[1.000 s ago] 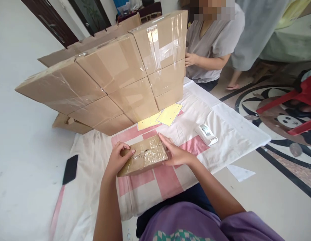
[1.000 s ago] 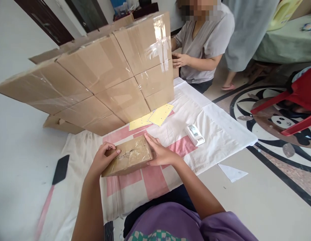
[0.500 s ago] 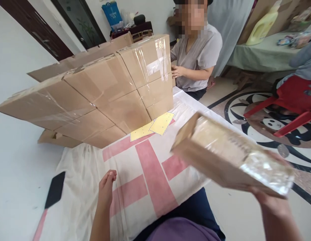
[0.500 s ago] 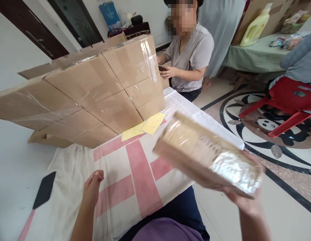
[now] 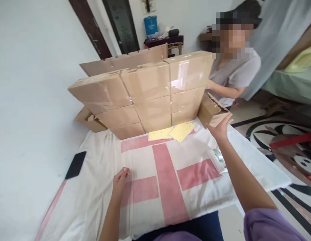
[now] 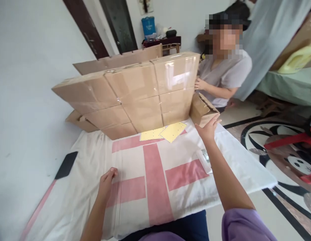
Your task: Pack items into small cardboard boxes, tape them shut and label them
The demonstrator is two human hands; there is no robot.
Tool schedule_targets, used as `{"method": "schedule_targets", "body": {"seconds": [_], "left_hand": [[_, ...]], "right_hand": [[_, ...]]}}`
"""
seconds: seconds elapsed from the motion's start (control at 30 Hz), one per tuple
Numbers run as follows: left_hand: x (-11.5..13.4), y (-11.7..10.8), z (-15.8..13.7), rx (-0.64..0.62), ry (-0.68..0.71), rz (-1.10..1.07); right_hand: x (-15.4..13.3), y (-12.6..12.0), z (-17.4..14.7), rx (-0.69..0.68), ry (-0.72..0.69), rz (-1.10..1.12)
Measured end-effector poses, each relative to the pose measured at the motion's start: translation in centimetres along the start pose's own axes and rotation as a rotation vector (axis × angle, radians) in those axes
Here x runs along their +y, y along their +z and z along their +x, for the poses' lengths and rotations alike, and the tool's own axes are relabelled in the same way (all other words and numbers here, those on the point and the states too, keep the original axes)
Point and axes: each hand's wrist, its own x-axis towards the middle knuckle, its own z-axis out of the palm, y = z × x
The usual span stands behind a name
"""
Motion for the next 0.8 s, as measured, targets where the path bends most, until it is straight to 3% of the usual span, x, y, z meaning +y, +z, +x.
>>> {"method": "schedule_targets", "body": {"seconds": [0.07, 0.17, 0.27, 0.37, 0.47, 0.57, 0.67, 0.8], "left_hand": [[-1.2, -1.9, 0.5, 0.079, -0.001, -0.011], [-3.4, -4.6, 3.3, 0.23, -0.02, -0.01], [-5.2, -6.9, 9.5, 0.388, -0.052, 0.009], [-5.8, -8.6, 17.8, 0.518, -0.083, 0.044], [-5.0, -9.9, 25.9, 0.618, -0.081, 0.086], [-3.9, -11.2, 32.2, 0.662, -0.086, 0.09], [-3.7, -12.4, 36.5, 0.681, -0.071, 0.073], [-4.8, -12.6, 39.2, 0.721, -0.06, 0.052]], "right_hand": [[-2.8, 3.1, -3.4, -0.039, -0.072, 0.004], [-7.1, 8.7, -12.2, -0.231, -0.288, 0.027], [-11.9, 15.0, -21.7, -0.583, -0.456, 0.048], [-17.9, 21.3, -28.2, -0.868, -0.642, 0.021], [-23.8, 26.4, -31.2, -0.968, -0.753, -0.045], [-27.0, 29.4, -31.9, -0.954, -0.768, -0.196], [-27.2, 30.1, -31.9, -0.964, -0.789, -0.286], [-26.0, 30.0, -31.8, -0.961, -0.801, -0.315]]}}
